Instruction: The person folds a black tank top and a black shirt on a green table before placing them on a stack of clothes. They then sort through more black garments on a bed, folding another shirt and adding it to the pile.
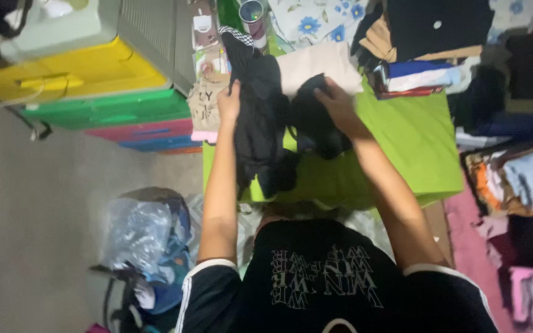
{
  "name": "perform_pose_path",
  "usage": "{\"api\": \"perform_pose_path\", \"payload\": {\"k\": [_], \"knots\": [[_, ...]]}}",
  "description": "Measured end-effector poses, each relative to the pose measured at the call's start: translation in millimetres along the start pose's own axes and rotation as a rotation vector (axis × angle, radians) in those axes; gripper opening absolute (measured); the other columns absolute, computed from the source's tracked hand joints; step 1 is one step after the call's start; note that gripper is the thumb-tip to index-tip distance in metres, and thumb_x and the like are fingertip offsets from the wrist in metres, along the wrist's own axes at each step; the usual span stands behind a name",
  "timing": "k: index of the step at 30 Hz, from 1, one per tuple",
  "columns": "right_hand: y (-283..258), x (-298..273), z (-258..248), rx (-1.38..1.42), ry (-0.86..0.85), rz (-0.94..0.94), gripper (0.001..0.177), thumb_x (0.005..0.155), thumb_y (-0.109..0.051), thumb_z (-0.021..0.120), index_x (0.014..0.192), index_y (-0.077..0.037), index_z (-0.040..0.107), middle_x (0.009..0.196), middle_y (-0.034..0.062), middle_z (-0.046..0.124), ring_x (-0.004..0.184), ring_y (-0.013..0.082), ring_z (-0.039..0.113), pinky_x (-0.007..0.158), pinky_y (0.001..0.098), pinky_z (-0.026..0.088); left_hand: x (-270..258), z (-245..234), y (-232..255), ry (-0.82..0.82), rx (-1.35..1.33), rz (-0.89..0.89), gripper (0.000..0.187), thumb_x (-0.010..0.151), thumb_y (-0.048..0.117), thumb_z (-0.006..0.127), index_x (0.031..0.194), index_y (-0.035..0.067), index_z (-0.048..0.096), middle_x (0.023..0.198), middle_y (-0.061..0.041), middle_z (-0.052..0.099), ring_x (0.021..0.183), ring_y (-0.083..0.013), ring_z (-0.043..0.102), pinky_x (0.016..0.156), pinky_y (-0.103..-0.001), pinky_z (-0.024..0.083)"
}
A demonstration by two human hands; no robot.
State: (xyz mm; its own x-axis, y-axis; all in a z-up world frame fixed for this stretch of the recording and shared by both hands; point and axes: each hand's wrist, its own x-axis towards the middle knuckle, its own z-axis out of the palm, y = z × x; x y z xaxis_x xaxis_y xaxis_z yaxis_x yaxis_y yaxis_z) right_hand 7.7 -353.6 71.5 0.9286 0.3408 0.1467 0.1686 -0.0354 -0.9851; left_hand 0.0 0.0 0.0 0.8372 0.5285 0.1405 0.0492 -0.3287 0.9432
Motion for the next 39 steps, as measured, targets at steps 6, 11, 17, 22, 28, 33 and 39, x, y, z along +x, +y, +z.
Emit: {"api": "perform_pose_path", "payload": {"k": [6, 11, 17, 22, 28, 33, 39], "knots": [[135, 25, 66, -0.431, -0.130, -0.097, 0.085, 0.096, -0.031, 0.078, 0.161, -0.005, 0.030, 0.162, 0.0259, 0.035, 0.149, 0.0418, 0.034, 0.120, 0.0502, 0.031, 24, 39, -63, 0.037, 0.477, 0.028, 0.058, 0.100, 0.050, 0.060, 0.087, -0.006, 0.072, 0.086, -0.030, 0.070, 0.084, -0.0486, 0.067, 0.079, -0.055, 0.051], [214, -25, 104, -0.921, -0.418, 0.313, 0.101, 0.083, -0.031, 0.078, 0.165, -0.027, 0.020, 0.159, 0.0321, 0.024, 0.137, 0.0514, 0.041, 0.108, 0.0560, 0.045, 9, 58, -73, 0.041, 0.494, -0.018, 0.048, 0.101, 0.044, 0.056, 0.103, 0.001, 0.075, 0.094, -0.029, 0.071, 0.093, -0.0481, 0.068, 0.083, -0.055, 0.051], [261, -42, 113, -1.342, -0.434, 0.267, 0.058, 0.097, -0.021, 0.059, 0.153, -0.030, 0.044, 0.165, 0.0225, 0.026, 0.139, 0.0470, 0.043, 0.098, 0.0641, 0.049, -2, 72, -85, 0.115, 0.324, 0.019, 0.044, 0.100, 0.040, 0.056, 0.111, 0.001, 0.073, 0.098, -0.028, 0.072, 0.094, -0.0479, 0.067, 0.082, -0.054, 0.051], [233, -33, 112, -1.118, -0.372, 0.406, 0.066, 0.091, -0.013, 0.058, 0.151, -0.039, 0.045, 0.169, 0.0163, 0.021, 0.140, 0.0485, 0.040, 0.103, 0.0592, 0.048, 21, 83, -148, 0.150, 0.160, 0.017, 0.042, 0.102, 0.039, 0.057, 0.103, 0.000, 0.074, 0.091, -0.027, 0.071, 0.091, -0.0465, 0.068, 0.077, -0.052, 0.052], [211, -46, 129, -1.098, -0.331, 0.440, 0.088, 0.074, -0.024, 0.086, 0.149, -0.028, 0.042, 0.161, 0.0213, 0.018, 0.142, 0.0487, 0.029, 0.108, 0.0609, 0.038, 29, 85, -181, 0.086, 0.114, 0.072, 0.049, 0.107, 0.036, 0.055, 0.083, -0.004, 0.070, 0.069, -0.022, 0.064, 0.063, -0.0359, 0.060, 0.067, -0.047, 0.048], [113, -90, 152, -1.207, -0.198, 0.316, 0.109, 0.057, -0.015, 0.095, 0.151, -0.010, 0.040, 0.160, 0.0197, 0.033, 0.137, 0.0390, 0.044, 0.104, 0.0534, 0.047, 43, 86, -217, 0.058, -0.312, 0.303, 0.020, 0.106, 0.015, 0.060, 0.112, -0.004, 0.065, 0.098, -0.013, 0.067, 0.090, -0.0158, 0.061, 0.082, -0.036, 0.053], [373, -93, 133, -1.293, 0.188, 0.002, 0.075, 0.087, -0.009, 0.081, 0.153, -0.004, 0.046, 0.154, 0.0216, 0.045, 0.136, 0.0368, 0.049, 0.104, 0.0551, 0.046, 0, 29, -157, -0.120, -0.730, 0.169, 0.036, 0.093, 0.001, 0.064, 0.126, 0.004, 0.050, 0.121, -0.007, 0.062, 0.109, -0.0153, 0.066, 0.095, -0.030, 0.053]]}}
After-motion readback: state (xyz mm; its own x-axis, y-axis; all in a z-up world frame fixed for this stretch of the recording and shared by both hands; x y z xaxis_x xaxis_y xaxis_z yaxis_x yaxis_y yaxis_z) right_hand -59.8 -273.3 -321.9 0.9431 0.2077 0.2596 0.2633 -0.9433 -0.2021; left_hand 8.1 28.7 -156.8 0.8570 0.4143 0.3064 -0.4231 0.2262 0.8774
